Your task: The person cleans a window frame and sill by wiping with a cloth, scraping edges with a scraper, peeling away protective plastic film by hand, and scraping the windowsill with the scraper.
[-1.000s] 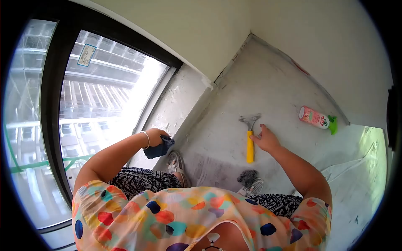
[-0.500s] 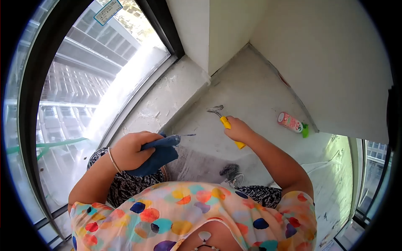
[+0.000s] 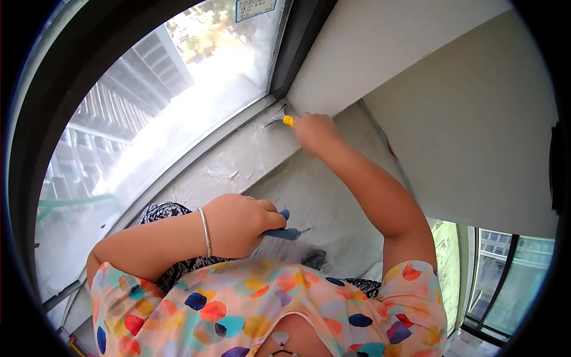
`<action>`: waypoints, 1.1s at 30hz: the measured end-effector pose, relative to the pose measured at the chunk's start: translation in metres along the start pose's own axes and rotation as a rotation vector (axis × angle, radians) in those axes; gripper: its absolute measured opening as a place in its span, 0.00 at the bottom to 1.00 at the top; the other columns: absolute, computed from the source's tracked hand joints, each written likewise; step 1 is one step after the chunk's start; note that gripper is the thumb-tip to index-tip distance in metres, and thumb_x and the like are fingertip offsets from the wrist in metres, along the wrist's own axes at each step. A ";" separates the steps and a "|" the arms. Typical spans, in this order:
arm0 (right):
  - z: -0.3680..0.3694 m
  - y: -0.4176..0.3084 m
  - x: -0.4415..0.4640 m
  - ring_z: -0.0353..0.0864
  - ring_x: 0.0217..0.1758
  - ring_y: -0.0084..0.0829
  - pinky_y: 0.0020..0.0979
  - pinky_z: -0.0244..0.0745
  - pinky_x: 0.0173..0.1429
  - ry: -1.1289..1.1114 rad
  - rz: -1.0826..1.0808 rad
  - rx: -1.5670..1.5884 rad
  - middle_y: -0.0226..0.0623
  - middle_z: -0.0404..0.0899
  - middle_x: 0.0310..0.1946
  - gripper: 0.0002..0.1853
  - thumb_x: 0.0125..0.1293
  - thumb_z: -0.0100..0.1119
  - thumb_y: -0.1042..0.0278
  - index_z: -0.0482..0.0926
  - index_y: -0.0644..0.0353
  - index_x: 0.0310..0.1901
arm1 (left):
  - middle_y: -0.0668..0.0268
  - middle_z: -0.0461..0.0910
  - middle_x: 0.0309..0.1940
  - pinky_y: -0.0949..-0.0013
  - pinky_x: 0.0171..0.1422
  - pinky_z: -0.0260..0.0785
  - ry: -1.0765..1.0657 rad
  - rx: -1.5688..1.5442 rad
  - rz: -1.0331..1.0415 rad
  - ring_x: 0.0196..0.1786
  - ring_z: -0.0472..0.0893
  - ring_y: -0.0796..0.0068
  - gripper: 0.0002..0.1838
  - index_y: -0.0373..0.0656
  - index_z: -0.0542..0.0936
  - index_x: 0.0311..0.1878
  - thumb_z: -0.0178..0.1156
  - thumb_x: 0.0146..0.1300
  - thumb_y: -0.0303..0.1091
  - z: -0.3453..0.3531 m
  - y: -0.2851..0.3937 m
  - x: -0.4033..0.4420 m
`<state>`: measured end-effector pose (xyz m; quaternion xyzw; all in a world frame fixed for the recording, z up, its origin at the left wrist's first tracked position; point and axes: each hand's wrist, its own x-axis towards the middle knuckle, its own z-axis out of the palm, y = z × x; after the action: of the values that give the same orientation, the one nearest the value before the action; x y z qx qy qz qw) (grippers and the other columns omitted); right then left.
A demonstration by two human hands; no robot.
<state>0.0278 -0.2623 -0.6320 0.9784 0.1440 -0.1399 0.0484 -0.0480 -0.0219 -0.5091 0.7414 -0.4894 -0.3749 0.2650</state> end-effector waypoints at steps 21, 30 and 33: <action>-0.041 -0.027 0.029 0.83 0.38 0.39 0.35 0.78 0.37 -0.171 0.076 -0.117 0.36 0.83 0.35 0.07 0.57 0.54 0.73 0.84 0.57 0.32 | 0.59 0.77 0.40 0.59 0.44 0.73 0.009 0.068 0.084 0.43 0.80 0.56 0.14 0.46 0.77 0.45 0.54 0.53 0.28 0.001 -0.002 -0.020; 0.017 -0.006 -0.029 0.83 0.35 0.42 0.40 0.77 0.38 -0.155 0.062 -0.117 0.42 0.82 0.30 0.09 0.61 0.51 0.71 0.82 0.58 0.37 | 0.60 0.77 0.40 0.59 0.45 0.72 0.040 0.043 0.063 0.44 0.79 0.57 0.16 0.46 0.77 0.46 0.54 0.53 0.27 -0.004 -0.005 -0.028; -0.008 0.000 -0.069 0.83 0.36 0.42 0.40 0.78 0.40 -0.453 -0.080 -0.240 0.42 0.82 0.32 0.10 0.62 0.50 0.72 0.81 0.58 0.40 | 0.61 0.77 0.40 0.59 0.44 0.73 0.052 0.033 0.071 0.44 0.79 0.58 0.16 0.46 0.77 0.46 0.54 0.52 0.27 -0.005 -0.007 -0.030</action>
<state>-0.0334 -0.2802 -0.6049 0.9029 0.1834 -0.3394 0.1896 -0.0475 0.0085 -0.5030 0.7373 -0.5148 -0.3377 0.2784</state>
